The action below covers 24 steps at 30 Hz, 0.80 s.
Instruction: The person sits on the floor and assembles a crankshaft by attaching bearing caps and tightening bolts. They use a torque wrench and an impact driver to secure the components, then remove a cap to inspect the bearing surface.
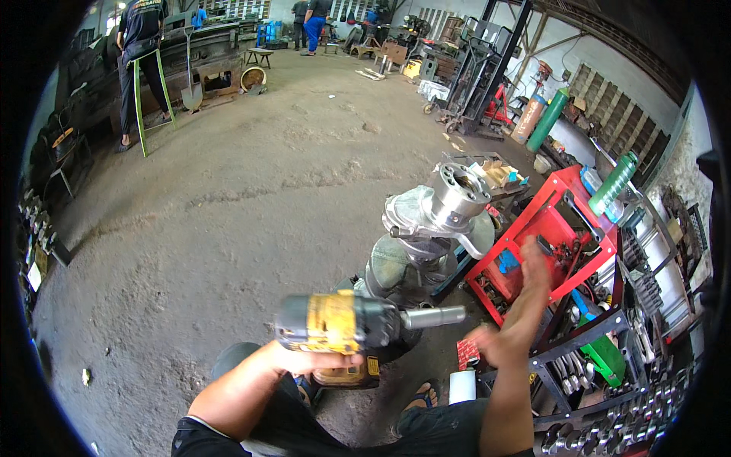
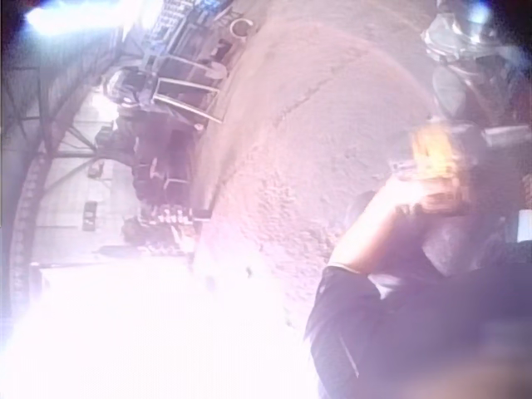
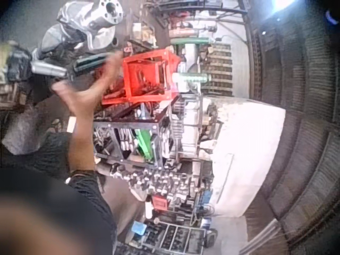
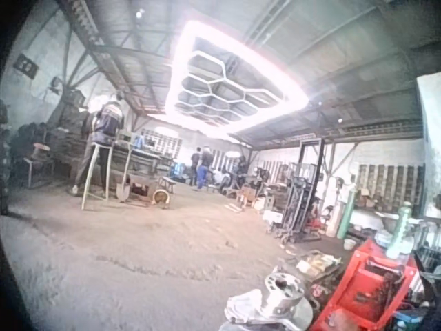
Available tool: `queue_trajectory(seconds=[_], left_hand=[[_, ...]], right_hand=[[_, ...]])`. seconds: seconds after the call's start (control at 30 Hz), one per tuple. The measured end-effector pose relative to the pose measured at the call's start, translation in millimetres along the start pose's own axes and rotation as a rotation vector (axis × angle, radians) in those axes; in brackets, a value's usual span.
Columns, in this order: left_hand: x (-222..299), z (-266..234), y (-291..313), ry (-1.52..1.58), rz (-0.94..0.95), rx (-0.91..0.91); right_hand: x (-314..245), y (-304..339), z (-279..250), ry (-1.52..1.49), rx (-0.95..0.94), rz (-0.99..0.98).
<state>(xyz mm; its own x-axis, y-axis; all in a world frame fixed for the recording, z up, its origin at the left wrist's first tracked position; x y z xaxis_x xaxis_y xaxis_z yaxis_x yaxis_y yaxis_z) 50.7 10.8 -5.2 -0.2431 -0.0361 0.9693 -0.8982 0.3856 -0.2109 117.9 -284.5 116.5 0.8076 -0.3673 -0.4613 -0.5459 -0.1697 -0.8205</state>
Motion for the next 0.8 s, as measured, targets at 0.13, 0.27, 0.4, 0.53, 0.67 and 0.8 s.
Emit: queue_trajectory(seconds=[0.13,0.27,0.4,0.53,0.67,0.8], left_hand=[[-5.7,-19.1,7.3,0.73,0.029,0.107],[-8.6,-37.7,11.4,0.593,0.074,0.347],[-7.7,-45.9,22.2,0.435,-0.032,0.474],[-5.0,-41.4,22.3,0.304,0.008,0.515],[-2.4,-33.1,7.5,0.253,-0.021,0.526],[3.7,-26.0,-3.5,0.054,-0.032,0.561]], right_hand=[[75.4,-28.8,2.2,-0.16,0.287,0.524],[138.6,-37.6,42.8,-0.485,0.251,0.742],[174.2,-47.6,61.8,-0.773,0.206,0.677],[191.6,-57.5,80.5,-1.078,0.198,0.769],[202.3,-63.5,99.8,-1.273,0.23,0.804],[209.3,-62.9,101.1,-1.158,0.243,0.772]])
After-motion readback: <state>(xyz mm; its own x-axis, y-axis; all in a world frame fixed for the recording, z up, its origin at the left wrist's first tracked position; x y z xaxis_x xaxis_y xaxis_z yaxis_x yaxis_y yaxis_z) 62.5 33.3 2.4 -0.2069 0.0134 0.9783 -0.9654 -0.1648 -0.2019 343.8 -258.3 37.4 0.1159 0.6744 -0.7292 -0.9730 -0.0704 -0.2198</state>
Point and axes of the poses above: each hand's wrist, its own y-axis away from the middle knuckle, its own z-axis out of the palm, x = y × z, the point moved 2 cm from there along -y, towards the middle knuckle, and after that the axes turned 1 degree about y, right-handed, at the moved point
